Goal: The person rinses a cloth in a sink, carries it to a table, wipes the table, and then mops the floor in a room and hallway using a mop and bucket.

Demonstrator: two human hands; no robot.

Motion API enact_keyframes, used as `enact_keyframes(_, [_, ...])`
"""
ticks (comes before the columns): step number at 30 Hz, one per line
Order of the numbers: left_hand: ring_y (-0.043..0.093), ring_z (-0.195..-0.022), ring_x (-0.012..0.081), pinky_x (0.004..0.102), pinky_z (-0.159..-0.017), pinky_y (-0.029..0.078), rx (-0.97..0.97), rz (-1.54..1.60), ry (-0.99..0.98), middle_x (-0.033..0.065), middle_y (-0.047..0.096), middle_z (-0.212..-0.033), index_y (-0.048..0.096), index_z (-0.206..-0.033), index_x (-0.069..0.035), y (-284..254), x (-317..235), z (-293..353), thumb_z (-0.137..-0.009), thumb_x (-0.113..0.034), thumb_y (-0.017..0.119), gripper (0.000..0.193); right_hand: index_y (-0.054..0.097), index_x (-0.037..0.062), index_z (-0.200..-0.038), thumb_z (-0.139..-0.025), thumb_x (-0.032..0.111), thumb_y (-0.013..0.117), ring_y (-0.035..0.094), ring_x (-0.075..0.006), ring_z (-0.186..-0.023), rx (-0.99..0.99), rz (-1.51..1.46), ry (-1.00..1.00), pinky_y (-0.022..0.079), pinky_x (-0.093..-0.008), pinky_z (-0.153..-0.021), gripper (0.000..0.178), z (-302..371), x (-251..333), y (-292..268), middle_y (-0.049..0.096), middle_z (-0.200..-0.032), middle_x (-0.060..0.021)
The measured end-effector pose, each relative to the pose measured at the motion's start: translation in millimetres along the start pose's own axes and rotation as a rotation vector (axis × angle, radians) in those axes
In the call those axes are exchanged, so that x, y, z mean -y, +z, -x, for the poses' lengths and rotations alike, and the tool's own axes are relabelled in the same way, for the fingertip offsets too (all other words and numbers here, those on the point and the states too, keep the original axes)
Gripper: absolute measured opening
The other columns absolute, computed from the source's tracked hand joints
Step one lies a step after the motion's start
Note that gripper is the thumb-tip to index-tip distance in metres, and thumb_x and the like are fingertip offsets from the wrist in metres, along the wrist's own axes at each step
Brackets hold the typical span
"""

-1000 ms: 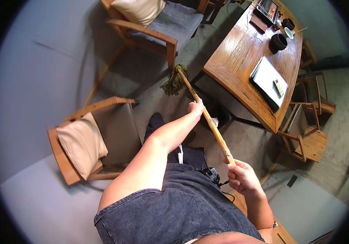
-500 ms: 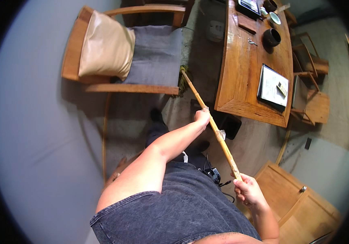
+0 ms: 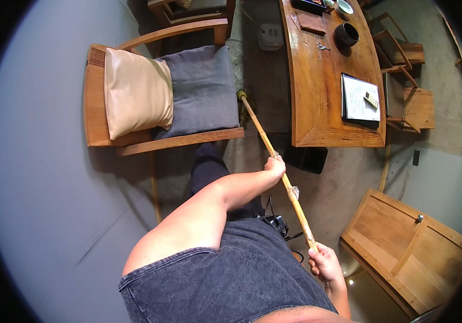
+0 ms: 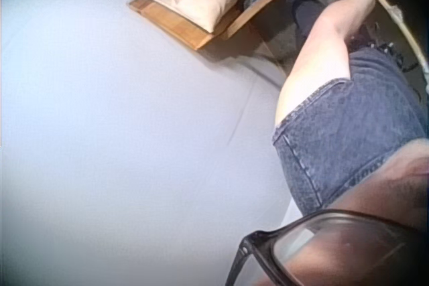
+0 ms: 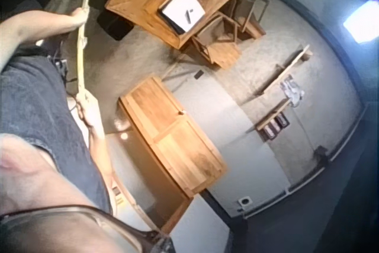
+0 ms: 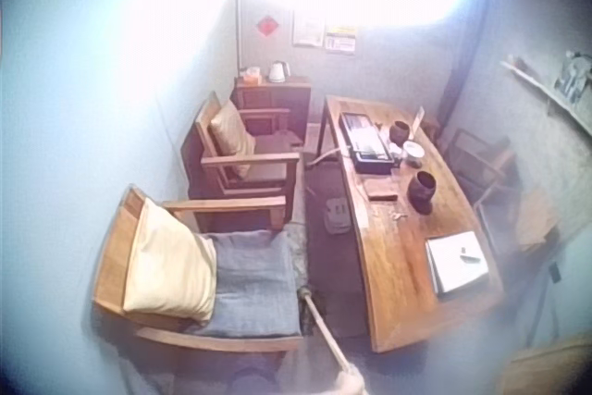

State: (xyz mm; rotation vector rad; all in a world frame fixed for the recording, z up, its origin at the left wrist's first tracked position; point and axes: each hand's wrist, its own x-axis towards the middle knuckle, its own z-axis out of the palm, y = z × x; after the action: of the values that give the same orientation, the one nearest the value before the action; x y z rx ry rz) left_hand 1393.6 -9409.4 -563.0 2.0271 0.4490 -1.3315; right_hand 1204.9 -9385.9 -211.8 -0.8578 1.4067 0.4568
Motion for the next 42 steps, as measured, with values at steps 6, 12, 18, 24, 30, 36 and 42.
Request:
enact_keyframes(6, [0.065, -0.108, 0.0361, 0.045, -0.093, 0.05, 0.098, -0.138, -0.071, 0.0202, 0.068, -0.112, 0.06, -0.114, -0.005, -9.8, -34.1, -48.1, -0.096, -0.045, 0.049, 0.046, 0.059, 0.0034, -0.109, -0.095, 0.015, 0.06, 0.04, -0.0057, -0.037, -0.1, 0.129, -0.013, 0.031, -0.0213, -0.034, 0.018, -20.9, 40.8, 54.3, 0.05, -0.056, 0.0016])
enact_keyframes(12, [0.066, -0.099, 0.0402, 0.0487, -0.087, 0.052, 0.069, -0.173, 0.031, 0.0229, 0.07, -0.1, 0.068, -0.1, 0.0, -43.9, -90.9, -123.3, -0.098, -0.046, 0.043, 0.053, 0.056, 0.0021, -0.133, -0.094, 0.009, 0.061, 0.04, -0.0039, -0.043, -0.194, 0.214, -0.063, 0.032, -0.0223, -0.038, 0.04, -89.4, 76.4, 106.4, 0.047, -0.06, 0.0065])
enact_keyframes(18, [0.065, -0.103, 0.0406, 0.0486, -0.089, 0.052, -0.01, -0.113, 0.273, 0.0244, 0.067, -0.107, 0.062, -0.107, -0.002, -121.8, -218.5, -245.2, -0.093, -0.045, 0.057, 0.045, 0.061, 0.006, -0.121, -0.096, 0.017, 0.061, 0.038, -0.0023, -0.044, -0.103, 0.201, -0.241, 0.03, -0.0208, -0.039, 0.027, -215.0, 191.3, 162.1, 0.044, -0.06, 0.0082])
enact_keyframes(24, [0.067, -0.102, 0.0389, 0.046, -0.089, 0.053, -0.088, -0.058, 0.384, 0.0227, 0.069, -0.108, 0.069, -0.103, -0.001, -168.6, -338.3, -274.7, -0.084, -0.04, 0.068, 0.044, 0.056, 0.0141, -0.111, -0.1, 0.028, 0.056, 0.035, -0.0037, -0.036, 0.078, -0.138, -0.299, 0.027, -0.0197, -0.032, 0.018, -325.4, 323.2, 211.2, 0.046, -0.056, 0.0052])
enact_keyframes(30, [0.068, -0.098, 0.0376, 0.0462, -0.086, 0.053, -0.123, -0.171, 0.471, 0.025, 0.07, -0.099, 0.071, -0.097, 0.003, -190.6, -335.0, -305.5, -0.085, -0.036, 0.061, 0.042, 0.056, 0.007, -0.092, -0.098, 0.027, 0.057, 0.048, -0.0101, -0.045, 0.026, 0.037, -0.288, 0.039, -0.0278, -0.041, 0.021, -361.7, 327.9, 241.6, 0.05, -0.059, 0.0])
enact_keyframes(36, [0.065, -0.101, 0.0405, 0.0459, -0.088, 0.053, 0.147, -0.524, 0.593, 0.026, 0.068, -0.103, 0.07, -0.095, 0.002, -156.7, -219.5, -215.6, -0.09, -0.031, 0.048, 0.04, 0.063, 0.0075, -0.119, -0.09, 0.022, 0.062, 0.065, -0.0409, -0.097, -0.361, 0.675, -0.538, 0.051, -0.042, -0.083, 0.032, -265.7, 207.6, 192.6, 0.068, -0.097, -0.0226])
enact_keyframes(42, [0.063, -0.052, 0.031, 0.0431, -0.045, 0.05, 0.65, -0.661, 0.37, 0.0167, 0.061, -0.06, 0.066, -0.071, 0.001, -131.5, -99.7, -100.6, -0.084, -0.009, 0.051, 0.022, 0.059, 0.0115, -0.126, -0.088, 0.019, 0.064, 0.063, -0.0442, -0.092, -0.557, 0.77, -0.384, 0.051, -0.0481, -0.08, 0.039, -117.7, 81.7, 199.4, 0.067, -0.094, -0.0249])
